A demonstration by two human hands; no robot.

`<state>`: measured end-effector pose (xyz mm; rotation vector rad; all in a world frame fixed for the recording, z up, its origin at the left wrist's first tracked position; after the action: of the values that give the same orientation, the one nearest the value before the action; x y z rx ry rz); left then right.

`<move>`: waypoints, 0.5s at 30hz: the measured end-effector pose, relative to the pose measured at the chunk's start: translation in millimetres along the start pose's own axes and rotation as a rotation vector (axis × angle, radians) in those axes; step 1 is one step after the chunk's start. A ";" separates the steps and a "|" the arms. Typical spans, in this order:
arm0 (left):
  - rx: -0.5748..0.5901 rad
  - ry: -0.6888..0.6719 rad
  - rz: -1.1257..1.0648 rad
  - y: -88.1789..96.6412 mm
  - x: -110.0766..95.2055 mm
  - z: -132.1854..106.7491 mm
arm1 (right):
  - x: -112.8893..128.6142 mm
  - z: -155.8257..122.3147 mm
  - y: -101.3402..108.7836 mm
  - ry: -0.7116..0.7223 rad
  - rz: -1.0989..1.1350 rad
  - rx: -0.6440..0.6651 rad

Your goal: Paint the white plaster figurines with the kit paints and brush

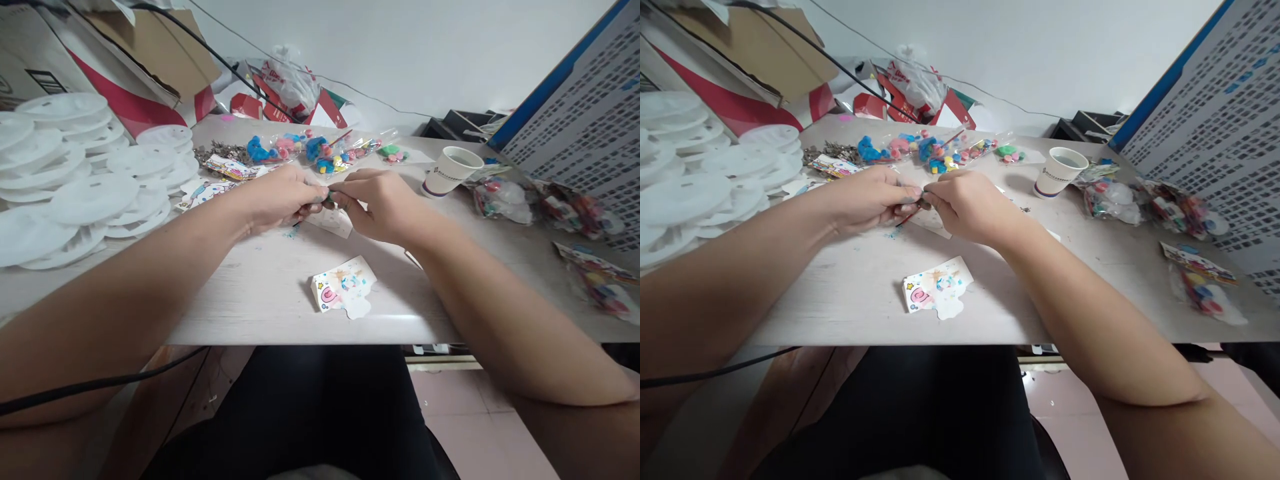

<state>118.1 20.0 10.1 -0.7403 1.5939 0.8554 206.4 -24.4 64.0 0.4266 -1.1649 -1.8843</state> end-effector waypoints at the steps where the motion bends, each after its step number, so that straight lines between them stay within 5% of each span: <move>1: 0.007 0.003 -0.015 -1.7 -0.9 0.2 | -0.1 0.2 0.8 -0.007 0.017 -0.009; 6: 0.009 0.042 -0.157 4.0 -6.0 -2.8 | -1.7 0.4 7.4 -0.037 0.110 -0.109; 11: 0.057 -0.034 -0.532 6.0 -19.5 -9.6 | -10.0 -4.9 21.0 -0.092 0.128 -0.281; 15: -0.109 -0.033 -0.585 1.2 -15.0 -9.3 | -14.2 -10.4 30.2 -0.238 0.105 -0.421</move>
<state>114.8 13.1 26.1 -1.1870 1.2054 0.5192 236.1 -24.6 82.4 -0.0914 -0.8826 -2.0580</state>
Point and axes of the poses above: each hand's wrist, its own z-axis towards the middle knuckle, its own y-axis out of the back of the hand, x = y × z, the point moved 9 cm from there along z, towards the middle knuckle, and after that the axes turned 3 degrees about z, right-handed, at the moved point
